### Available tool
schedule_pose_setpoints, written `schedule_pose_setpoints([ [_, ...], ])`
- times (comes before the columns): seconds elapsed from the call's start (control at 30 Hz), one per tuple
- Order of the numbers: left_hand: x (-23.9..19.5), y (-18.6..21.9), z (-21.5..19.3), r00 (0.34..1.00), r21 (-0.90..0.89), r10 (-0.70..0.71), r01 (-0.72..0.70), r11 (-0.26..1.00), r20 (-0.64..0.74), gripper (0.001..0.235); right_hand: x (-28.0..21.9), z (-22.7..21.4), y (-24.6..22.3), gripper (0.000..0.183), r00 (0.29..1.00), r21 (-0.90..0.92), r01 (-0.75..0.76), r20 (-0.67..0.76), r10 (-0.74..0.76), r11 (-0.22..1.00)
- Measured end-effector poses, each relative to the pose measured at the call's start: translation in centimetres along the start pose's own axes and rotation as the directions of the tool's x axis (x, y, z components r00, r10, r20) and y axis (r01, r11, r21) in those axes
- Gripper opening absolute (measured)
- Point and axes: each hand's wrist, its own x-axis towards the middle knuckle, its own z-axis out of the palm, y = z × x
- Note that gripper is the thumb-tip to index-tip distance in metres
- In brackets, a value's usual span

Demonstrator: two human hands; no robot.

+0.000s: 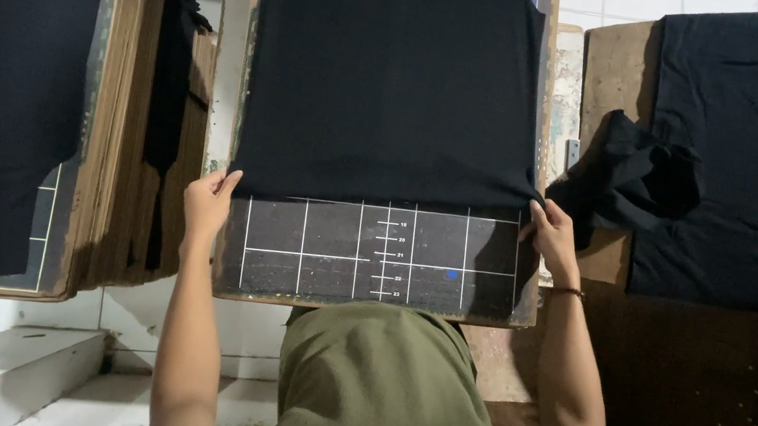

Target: The person unfolds a black t-shirt and lays it flat on a gridded cutting board. They smooth the fabric with their hands, then fold the shirt in half and place it on a stack of other folded shirts to the left. The process is repeated with a second black t-shirt.

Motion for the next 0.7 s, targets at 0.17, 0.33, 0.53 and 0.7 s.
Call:
schedule_pose_setpoints([
  [0.17, -1.3, 0.1, -0.4, 1.000, 0.050, 0.013, -0.012, 0.999, -0.015, 0.036, -2.1, 0.5, -1.1, 0.025, 1.000, 0.004, -0.010, -0.009, 0.010, 1.000],
  [0.33, -2.7, 0.8, -0.9, 1.000, 0.024, 0.001, -0.001, 1.000, -0.002, 0.036, -3.1, 0.4, -0.9, 0.026, 1.000, 0.057, -0.012, 0.007, 0.012, 0.998],
  [0.53, -3.1, -0.4, -1.3, 1.000, 0.027, -0.007, 0.006, 1.000, 0.011, 0.033, -4.1, 0.1, -0.3, 0.018, 1.000, 0.042, -0.025, 0.020, 0.024, 0.999],
  [0.7, -4.6, 0.4, -1.8, 0.999, 0.021, -0.025, 0.024, 0.999, 0.023, 0.036, -4.6, -0.3, 0.5, 0.017, 0.999, 0.030, -0.024, 0.025, 0.024, 0.999],
])
